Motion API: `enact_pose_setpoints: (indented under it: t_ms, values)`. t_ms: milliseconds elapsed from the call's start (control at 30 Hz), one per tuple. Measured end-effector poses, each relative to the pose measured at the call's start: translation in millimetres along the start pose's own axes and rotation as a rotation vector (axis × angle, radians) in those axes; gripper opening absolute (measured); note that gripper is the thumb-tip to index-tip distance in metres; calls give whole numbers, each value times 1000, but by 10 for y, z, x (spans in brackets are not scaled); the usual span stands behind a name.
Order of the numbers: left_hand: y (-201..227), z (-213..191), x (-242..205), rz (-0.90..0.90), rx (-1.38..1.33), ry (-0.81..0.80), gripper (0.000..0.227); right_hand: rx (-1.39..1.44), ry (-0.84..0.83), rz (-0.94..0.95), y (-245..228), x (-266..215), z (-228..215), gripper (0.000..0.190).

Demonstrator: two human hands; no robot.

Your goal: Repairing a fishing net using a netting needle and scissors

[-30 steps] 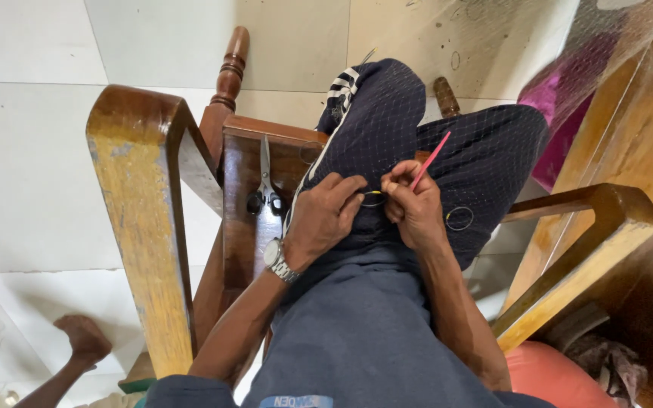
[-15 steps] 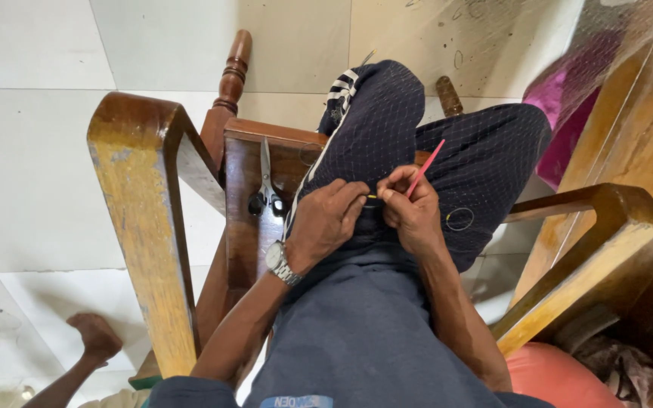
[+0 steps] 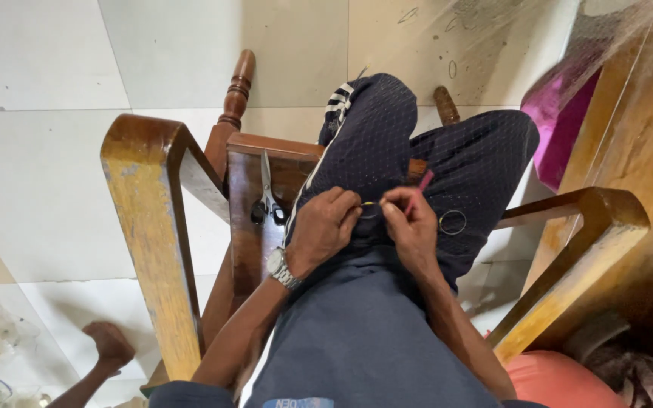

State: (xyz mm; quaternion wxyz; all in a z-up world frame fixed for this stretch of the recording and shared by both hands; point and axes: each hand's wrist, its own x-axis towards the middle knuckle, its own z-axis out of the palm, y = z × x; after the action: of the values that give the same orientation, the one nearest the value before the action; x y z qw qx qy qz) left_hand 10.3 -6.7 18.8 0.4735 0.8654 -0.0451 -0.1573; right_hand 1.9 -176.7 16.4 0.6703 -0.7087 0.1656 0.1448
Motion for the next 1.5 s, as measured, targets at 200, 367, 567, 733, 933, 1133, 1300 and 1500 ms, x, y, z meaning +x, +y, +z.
enact_pose_setpoints:
  t_ms: [200,367,567,733,933,1133,1300,1500]
  values:
    - [5,5,35,-13,-23,-5,7,120,-69,-246,-365,-372,-165,32]
    - [-15,63,4,3,16,10,7,248,-76,-410,-286,-484,-163,37]
    - [19,112,-58,59,93,48,12,-228,-555,-651,-746,-611,227,21]
    - [14,102,-146,83,102,52,13,-337,-885,-342,-996,-610,240,25]
    - [84,14,-128,96,13,95,10,-196,-851,-489,-937,-639,169,9]
    - [134,-50,-118,118,86,101,10,-53,-821,-479,-1008,-639,70,10]
    - [337,-82,-167,173,227,52,15,12,-1054,-260,-1073,-658,-64,28]
    - [770,101,-258,12,667,-133,49,207,-906,-340,-912,-739,-29,22]
